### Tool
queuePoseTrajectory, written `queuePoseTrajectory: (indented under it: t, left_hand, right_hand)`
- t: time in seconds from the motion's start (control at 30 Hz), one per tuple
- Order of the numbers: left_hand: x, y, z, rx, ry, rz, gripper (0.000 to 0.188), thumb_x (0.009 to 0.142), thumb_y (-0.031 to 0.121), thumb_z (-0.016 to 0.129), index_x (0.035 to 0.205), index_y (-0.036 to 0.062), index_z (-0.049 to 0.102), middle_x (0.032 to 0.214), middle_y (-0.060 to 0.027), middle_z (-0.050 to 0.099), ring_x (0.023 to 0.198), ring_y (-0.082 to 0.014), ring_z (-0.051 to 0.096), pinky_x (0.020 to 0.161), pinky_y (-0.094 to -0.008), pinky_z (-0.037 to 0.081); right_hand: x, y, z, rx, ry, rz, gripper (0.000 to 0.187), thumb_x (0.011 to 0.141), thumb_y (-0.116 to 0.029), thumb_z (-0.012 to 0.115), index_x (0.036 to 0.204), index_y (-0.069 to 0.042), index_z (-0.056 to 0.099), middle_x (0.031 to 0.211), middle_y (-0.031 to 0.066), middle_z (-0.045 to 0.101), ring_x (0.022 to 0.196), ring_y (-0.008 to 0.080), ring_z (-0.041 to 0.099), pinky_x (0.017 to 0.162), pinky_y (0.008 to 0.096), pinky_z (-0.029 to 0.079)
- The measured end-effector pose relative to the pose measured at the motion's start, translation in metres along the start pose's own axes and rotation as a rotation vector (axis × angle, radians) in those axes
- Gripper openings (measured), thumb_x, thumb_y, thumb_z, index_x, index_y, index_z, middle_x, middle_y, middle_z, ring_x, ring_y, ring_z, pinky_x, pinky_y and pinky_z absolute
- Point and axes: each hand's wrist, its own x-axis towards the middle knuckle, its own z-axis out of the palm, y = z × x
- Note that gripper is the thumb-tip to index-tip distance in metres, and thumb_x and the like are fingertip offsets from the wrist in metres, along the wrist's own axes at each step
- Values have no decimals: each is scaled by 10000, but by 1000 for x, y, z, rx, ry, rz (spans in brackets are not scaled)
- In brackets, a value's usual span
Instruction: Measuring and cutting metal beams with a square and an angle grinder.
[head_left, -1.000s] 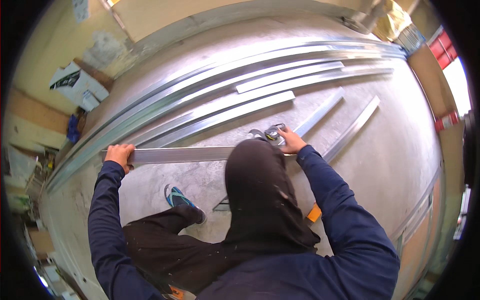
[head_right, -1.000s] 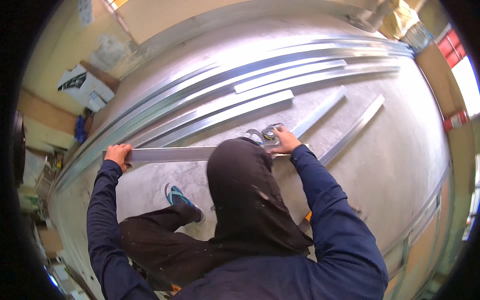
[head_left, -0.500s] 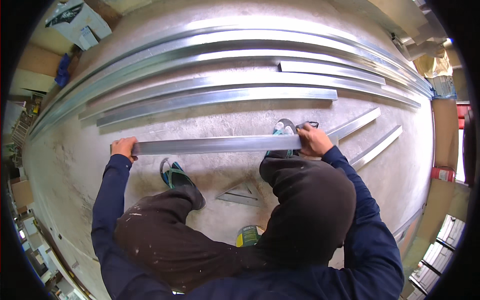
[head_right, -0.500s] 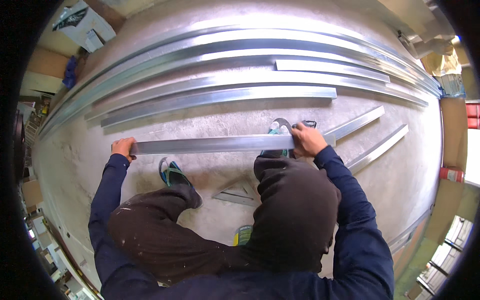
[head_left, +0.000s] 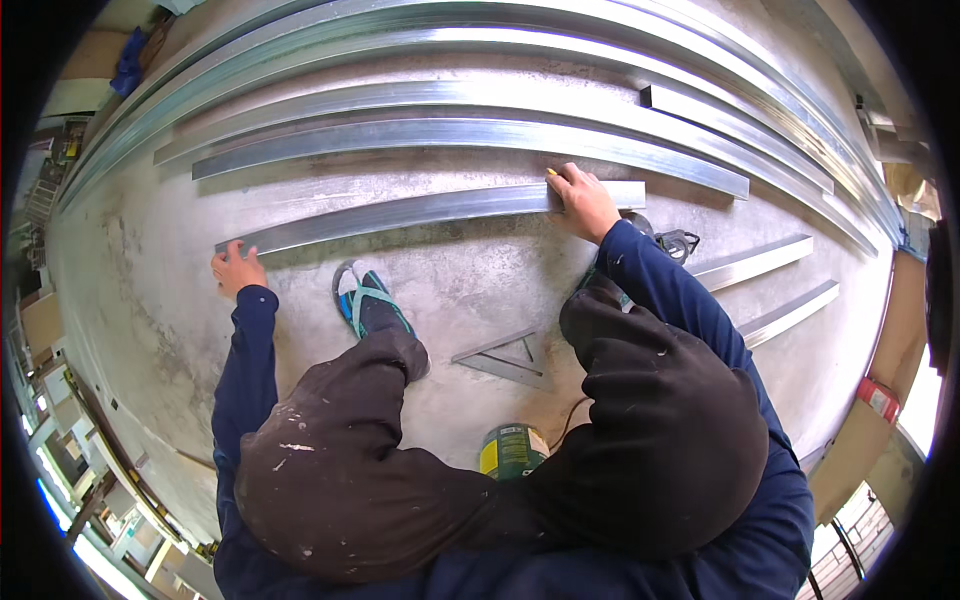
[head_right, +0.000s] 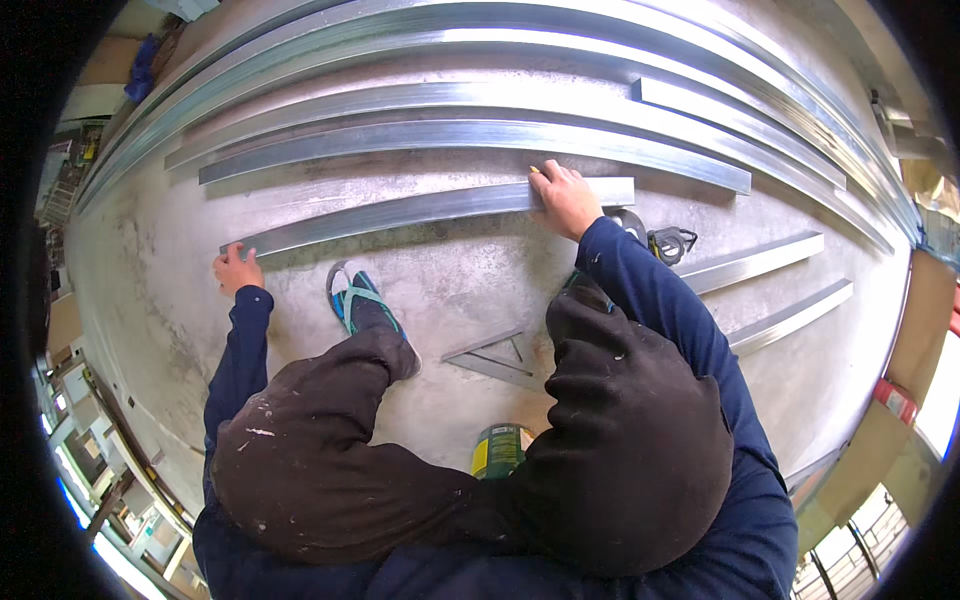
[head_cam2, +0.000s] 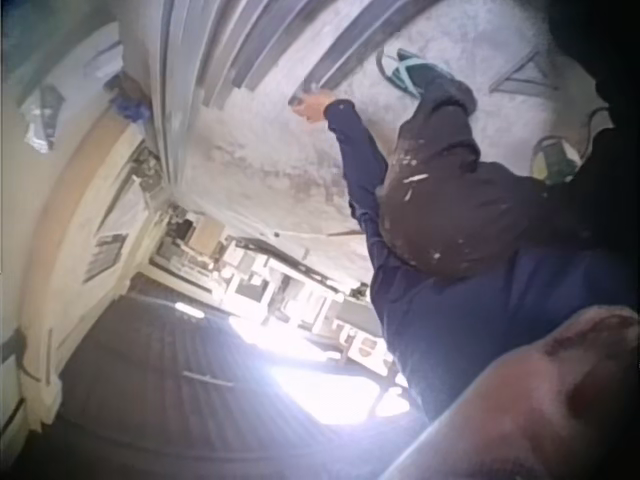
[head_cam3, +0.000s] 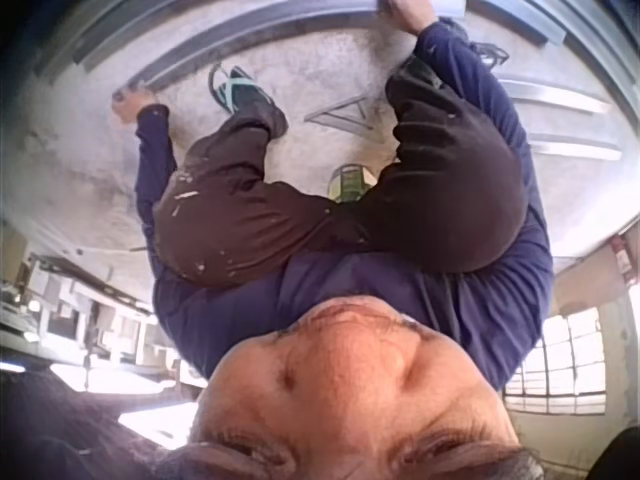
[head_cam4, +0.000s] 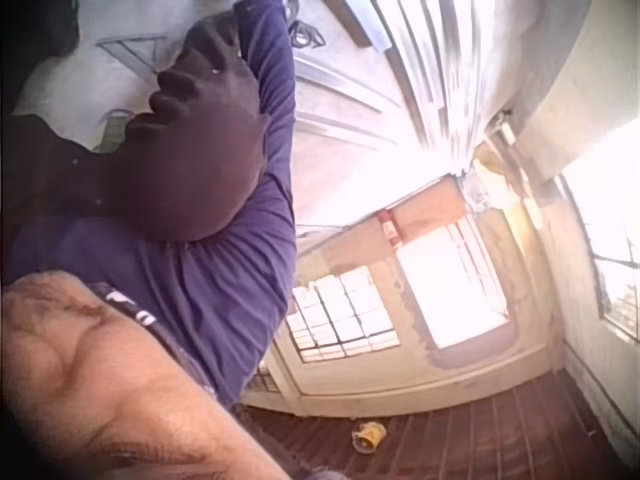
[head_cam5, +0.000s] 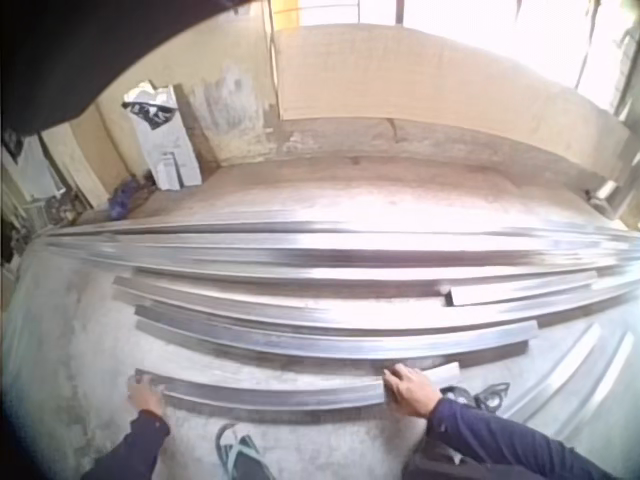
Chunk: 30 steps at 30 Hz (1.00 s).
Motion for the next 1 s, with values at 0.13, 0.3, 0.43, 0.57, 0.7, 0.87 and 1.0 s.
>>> queuePoseTrajectory:
  t: [0.13, 0.3, 0.43, 0.57, 0.7, 0.87, 1.0]
  left_hand:
    - [-25, 43, 6, -555, -59, 360, 500, 800, 322, 784, 1220, 120, 603, 1144, -151, 608, 1116, -367, 559, 959, -462, 454]
    - [-117, 64, 8, -733, 6, 499, 478, 816, 269, 768, 1215, 81, 583, 1128, -173, 610, 1077, -365, 573, 938, -451, 455]
    - [-182, 27, 40, -741, 36, 404, 477, 874, 337, 719, 1231, 57, 572, 1150, -200, 594, 1101, -397, 548, 973, -504, 423]
    - [-215, -41, 85, -714, 42, 333, 414, 895, 236, 712, 1241, 52, 578, 1106, -163, 614, 1050, -328, 588, 903, -429, 471]
    - [-217, -82, 105, -691, 38, 203, 418, 895, 242, 711, 1244, 54, 580, 1114, -158, 613, 1024, -313, 588, 890, -426, 478]
    - [-182, -61, 70, -746, -122, 84, 412, 894, 203, 715, 1260, 67, 583, 1098, -119, 621, 987, -247, 601, 857, -387, 488]
    - [-158, -10, 25, -985, -313, 172, 399, 906, 179, 701, 1282, 113, 586, 1078, -53, 647, 976, -188, 606, 862, -353, 484]
  right_hand:
    - [-17, -3, 2, 87, 210, -36, 584, 759, -198, 805, 1278, -67, 572, 1227, 168, 556, 1099, 356, 589, 944, 434, 491]
    - [-103, 11, 3, 360, 675, 341, 175, 899, -44, 673, 1072, -19, 675, 921, 160, 700, 814, 273, 701, 741, 354, 544]
    - [-202, 21, 20, 490, 627, 853, 112, 994, -104, 589, 962, -5, 632, 742, 116, 702, 657, 160, 686, 622, 311, 531]
    - [-251, 39, 30, 636, 723, 969, 87, 967, -22, 549, 949, -10, 633, 776, 125, 681, 706, 194, 683, 646, 325, 528]
    - [-233, 75, -1, 159, 595, 597, 182, 860, 48, 512, 976, -14, 637, 944, 189, 614, 839, 319, 640, 760, 399, 520]
    - [-182, 97, -35, -45, 158, 545, 392, 834, -235, 704, 1173, -59, 615, 1131, 222, 566, 917, 431, 655, 796, 492, 539]
    - [-175, 112, -44, -172, -146, 567, 811, 694, -358, 840, 1379, -108, 487, 1345, 244, 497, 1021, 446, 651, 859, 500, 551]
